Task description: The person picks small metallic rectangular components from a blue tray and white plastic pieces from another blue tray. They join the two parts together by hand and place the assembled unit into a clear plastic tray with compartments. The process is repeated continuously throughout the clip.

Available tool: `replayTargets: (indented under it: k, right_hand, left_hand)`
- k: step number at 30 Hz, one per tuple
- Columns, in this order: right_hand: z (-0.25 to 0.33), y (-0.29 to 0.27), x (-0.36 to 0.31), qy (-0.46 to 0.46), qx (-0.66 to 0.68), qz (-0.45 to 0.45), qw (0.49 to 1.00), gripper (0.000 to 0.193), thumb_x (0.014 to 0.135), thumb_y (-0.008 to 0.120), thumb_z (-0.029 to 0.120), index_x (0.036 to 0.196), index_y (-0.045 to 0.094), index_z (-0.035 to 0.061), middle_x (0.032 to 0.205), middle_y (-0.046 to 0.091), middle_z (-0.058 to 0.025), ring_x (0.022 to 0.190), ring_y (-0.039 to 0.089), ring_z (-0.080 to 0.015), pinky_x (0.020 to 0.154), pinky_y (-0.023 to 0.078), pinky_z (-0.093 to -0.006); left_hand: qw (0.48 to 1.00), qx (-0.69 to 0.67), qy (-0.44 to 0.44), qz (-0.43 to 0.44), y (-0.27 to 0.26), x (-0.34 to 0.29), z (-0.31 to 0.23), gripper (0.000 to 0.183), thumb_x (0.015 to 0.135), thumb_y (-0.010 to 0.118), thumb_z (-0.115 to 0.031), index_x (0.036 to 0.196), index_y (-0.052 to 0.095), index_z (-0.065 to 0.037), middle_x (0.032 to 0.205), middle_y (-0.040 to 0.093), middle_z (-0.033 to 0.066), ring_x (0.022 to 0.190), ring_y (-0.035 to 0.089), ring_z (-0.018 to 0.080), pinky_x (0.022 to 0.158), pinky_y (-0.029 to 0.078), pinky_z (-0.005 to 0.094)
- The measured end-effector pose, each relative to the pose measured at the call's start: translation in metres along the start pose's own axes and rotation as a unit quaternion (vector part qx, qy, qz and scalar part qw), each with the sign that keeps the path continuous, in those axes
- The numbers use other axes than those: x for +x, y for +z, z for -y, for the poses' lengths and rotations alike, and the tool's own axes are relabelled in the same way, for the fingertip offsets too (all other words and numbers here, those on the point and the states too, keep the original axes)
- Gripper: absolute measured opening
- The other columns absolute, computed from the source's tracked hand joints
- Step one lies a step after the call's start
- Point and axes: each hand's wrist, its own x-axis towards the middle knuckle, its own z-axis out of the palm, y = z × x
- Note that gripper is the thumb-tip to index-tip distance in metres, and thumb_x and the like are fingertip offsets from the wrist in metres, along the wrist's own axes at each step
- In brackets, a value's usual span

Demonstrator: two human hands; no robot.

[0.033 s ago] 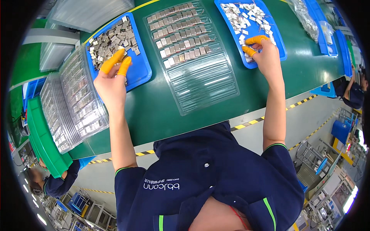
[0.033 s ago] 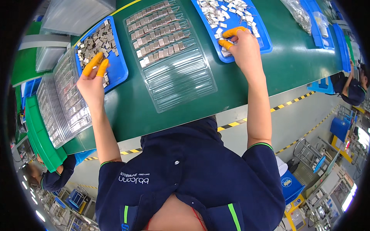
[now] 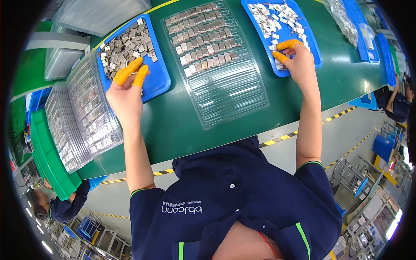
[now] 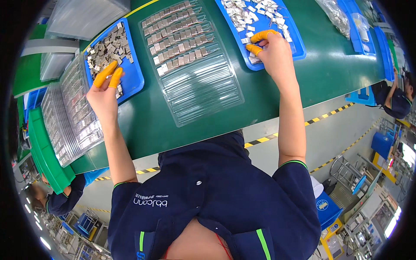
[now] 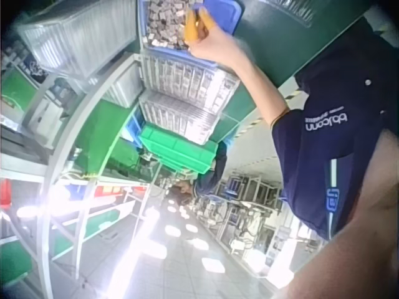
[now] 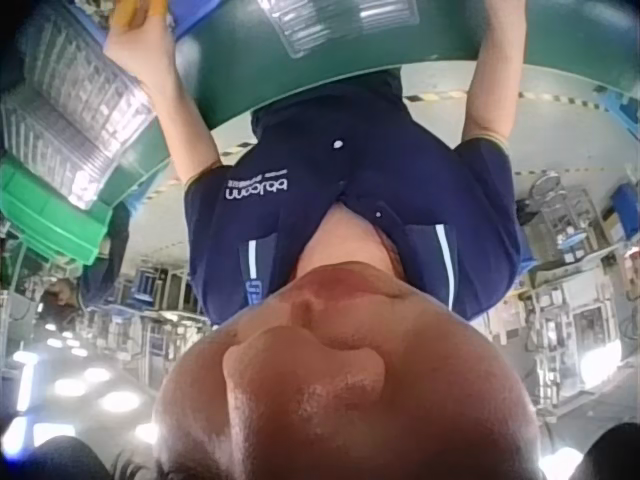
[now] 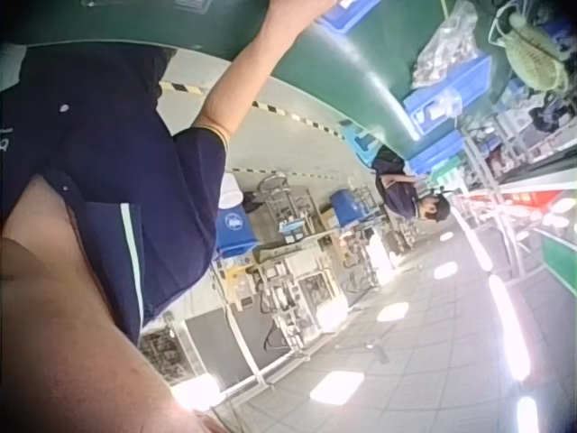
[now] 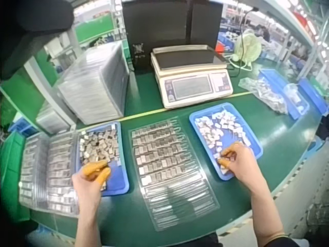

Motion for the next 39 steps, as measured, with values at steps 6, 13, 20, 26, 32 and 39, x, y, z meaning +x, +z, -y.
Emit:
replayTargets:
  k: [6, 13, 20, 26, 32, 39]
  right_hand:
    - [0.004, -0.005, 0.000, 0.012, 0.083, 0.002, 0.996, 0.027, 0.068, 0.075, 0.014, 0.090, 0.066, 0.0001, 0.083, 0.064, -0.0129, 0.072, 0.060, -0.0209, 0.065, 0.048, -0.0308]
    - [0.004, 0.011, 0.006, 0.034, -0.029, -0.028, 0.999, 0.018, 0.071, 0.070, 0.010, 0.082, 0.064, -0.0034, 0.069, 0.060, -0.0131, 0.060, 0.058, -0.0244, 0.058, 0.046, -0.0340]
    - [-0.007, 0.011, 0.013, -0.009, 0.043, -0.024, 0.999, 0.022, 0.071, 0.070, 0.013, 0.090, 0.068, 0.0021, 0.071, 0.065, -0.0122, 0.059, 0.059, -0.0237, 0.058, 0.046, -0.0328]
    - [0.012, 0.009, 0.011, 0.034, -0.050, -0.030, 0.998, 0.019, 0.070, 0.072, 0.018, 0.087, 0.071, 0.0085, 0.066, 0.065, -0.0076, 0.057, 0.059, -0.0191, 0.065, 0.042, -0.0335]
    - [0.012, 0.012, 0.013, 0.003, -0.003, -0.055, 0.998, 0.020, 0.071, 0.072, 0.016, 0.088, 0.069, 0.0060, 0.069, 0.064, -0.0074, 0.060, 0.060, -0.0159, 0.063, 0.044, -0.0302]
    - [0.030, 0.006, -0.002, -0.013, 0.342, -0.083, 0.936, 0.018, 0.073, 0.071, 0.005, 0.086, 0.061, -0.0026, 0.084, 0.066, -0.0084, 0.078, 0.064, -0.0133, 0.071, 0.051, -0.0232]
  left_hand:
    - [0.998, -0.059, -0.014, 0.022, -0.002, -0.018, -0.003, 0.026, 0.079, 0.064, -0.001, 0.104, 0.060, 0.005, 0.094, 0.065, 0.0128, 0.083, 0.064, 0.0170, 0.068, 0.049, 0.0220]
    - [0.970, -0.228, -0.069, 0.048, 0.009, -0.035, -0.018, 0.024, 0.080, 0.061, 0.002, 0.103, 0.056, 0.009, 0.094, 0.064, 0.0170, 0.084, 0.066, 0.0233, 0.066, 0.052, 0.0236]
    - [0.953, -0.271, -0.103, 0.085, 0.021, -0.049, -0.015, 0.031, 0.082, 0.060, 0.000, 0.110, 0.055, 0.009, 0.098, 0.064, 0.0176, 0.087, 0.065, 0.0257, 0.070, 0.052, 0.0244]
    - [0.954, -0.248, -0.125, 0.114, 0.025, -0.056, -0.012, 0.032, 0.082, 0.059, -0.001, 0.112, 0.054, 0.008, 0.102, 0.063, 0.0164, 0.091, 0.064, 0.0251, 0.072, 0.051, 0.0243]
    - [0.950, -0.256, -0.134, 0.116, 0.029, -0.060, -0.011, 0.032, 0.081, 0.060, -0.002, 0.111, 0.055, 0.008, 0.101, 0.063, 0.0157, 0.090, 0.064, 0.0249, 0.072, 0.051, 0.0247]
    - [0.943, -0.275, -0.137, 0.124, 0.038, -0.064, -0.016, 0.027, 0.081, 0.062, 0.000, 0.106, 0.057, 0.007, 0.096, 0.064, 0.0158, 0.086, 0.065, 0.0234, 0.070, 0.051, 0.0250]
